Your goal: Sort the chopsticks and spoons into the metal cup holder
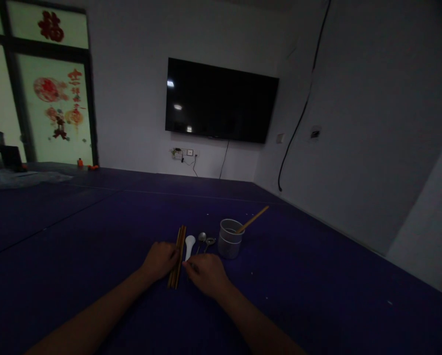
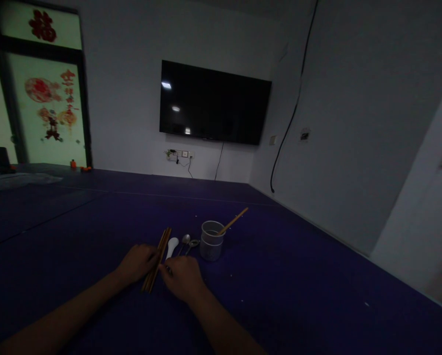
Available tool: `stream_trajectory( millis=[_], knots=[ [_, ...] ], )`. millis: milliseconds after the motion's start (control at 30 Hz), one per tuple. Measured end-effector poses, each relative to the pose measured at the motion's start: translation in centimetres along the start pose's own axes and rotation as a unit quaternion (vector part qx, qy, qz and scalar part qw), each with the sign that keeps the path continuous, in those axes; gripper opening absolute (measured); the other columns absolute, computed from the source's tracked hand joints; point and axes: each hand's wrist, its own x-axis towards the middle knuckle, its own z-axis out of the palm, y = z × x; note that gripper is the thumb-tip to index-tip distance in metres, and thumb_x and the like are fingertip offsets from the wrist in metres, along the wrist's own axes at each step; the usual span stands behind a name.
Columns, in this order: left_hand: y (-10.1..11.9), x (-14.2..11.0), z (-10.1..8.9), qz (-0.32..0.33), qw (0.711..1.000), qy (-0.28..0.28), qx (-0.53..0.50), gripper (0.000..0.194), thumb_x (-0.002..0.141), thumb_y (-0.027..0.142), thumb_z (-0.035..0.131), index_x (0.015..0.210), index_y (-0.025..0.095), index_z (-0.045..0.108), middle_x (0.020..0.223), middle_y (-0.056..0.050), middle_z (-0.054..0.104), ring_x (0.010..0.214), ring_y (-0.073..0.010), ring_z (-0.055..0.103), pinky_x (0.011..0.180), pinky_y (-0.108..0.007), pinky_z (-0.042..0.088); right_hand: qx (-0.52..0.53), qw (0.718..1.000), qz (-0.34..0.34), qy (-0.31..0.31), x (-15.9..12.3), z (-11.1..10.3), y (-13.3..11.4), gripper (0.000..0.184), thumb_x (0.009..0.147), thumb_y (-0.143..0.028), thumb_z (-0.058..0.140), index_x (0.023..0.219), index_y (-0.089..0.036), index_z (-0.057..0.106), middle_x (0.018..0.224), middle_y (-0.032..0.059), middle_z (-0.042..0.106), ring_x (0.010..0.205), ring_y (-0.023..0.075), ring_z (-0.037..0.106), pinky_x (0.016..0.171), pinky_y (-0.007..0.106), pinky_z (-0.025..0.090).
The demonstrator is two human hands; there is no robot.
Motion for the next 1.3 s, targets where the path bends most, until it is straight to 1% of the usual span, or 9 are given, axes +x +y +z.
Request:
stream_trajectory(
  millis=[400,733,933,1000,1133,1300],
  knots=[
    [0.23,0.06,-0.02,-0.012,1.000,0.000,-0.002,0.034,0.085,0.027,0.031,0.074,0.017,0.062,0.079,-0.007,0.068,0.074,-0.0181,0.062,0.070,-0.028,0.041,-0.004,1.000,0.007,-0.001,0.02,0.48,0.62,0.032,0.090,-0.036,0.043,0.071,-0.020,0.063,0.070,0.0008,0.067,0.064,0.0115,0.060,0.053,0.022,0.028],
    [0.23,-0.01,-0.01,-0.011,1.000,0.001,0.002,0.035,0.086,0.028,0.030,0.073,0.017,0.061,0.077,-0.007,0.068,0.073,-0.0187,0.062,0.069,-0.030,0.041,0.001,1.000,0.002,0.007,-0.16,0.15,0.29,0.030,0.090,-0.033,0.044,0.070,-0.020,0.062,0.070,0.0004,0.068,0.065,0.0121,0.062,0.053,0.023,0.028],
    [0.19,-0.04,-0.04,-0.006,1.000,0.001,0.004,0.034,0.085,0.027,0.031,0.075,0.017,0.062,0.081,-0.009,0.067,0.077,-0.0208,0.062,0.069,-0.031,0.041,-0.005,1.000,0.007,-0.022,-0.11,-0.01,0.11,0.030,0.089,-0.036,0.044,0.072,-0.019,0.063,0.074,0.0019,0.069,0.070,0.0131,0.063,0.055,0.023,0.030],
    [0.17,-0.04,-0.07,-0.006,1.000,-0.004,0.002,0.033,0.085,0.026,0.032,0.074,0.017,0.061,0.080,-0.009,0.067,0.075,-0.0200,0.062,0.068,-0.030,0.041,-0.006,0.999,0.008,-0.042,-0.06,0.01,0.08,0.030,0.089,-0.037,0.044,0.075,-0.020,0.064,0.077,0.0026,0.069,0.071,0.0133,0.063,0.056,0.022,0.031],
    [0.15,-0.06,-0.14,0.004,1.000,-0.006,-0.004,0.031,0.084,0.026,0.033,0.071,0.017,0.060,0.078,-0.007,0.067,0.071,-0.0184,0.061,0.067,-0.029,0.040,-0.003,0.996,-0.011,-0.084,-0.01,0.03,-0.03,0.032,0.091,-0.038,0.041,0.081,-0.020,0.065,0.082,0.0024,0.070,0.075,0.0140,0.063,0.059,0.021,0.034],
    [0.09,-0.07,-0.13,-0.001,1.000,-0.001,-0.002,0.032,0.085,0.027,0.033,0.071,0.017,0.060,0.075,-0.007,0.066,0.070,-0.0180,0.061,0.066,-0.028,0.039,0.007,0.995,-0.018,-0.095,-0.07,-0.14,-0.27,0.031,0.091,-0.039,0.041,0.087,-0.021,0.067,0.084,0.0024,0.070,0.076,0.0145,0.063,0.060,0.021,0.036]
  ],
)
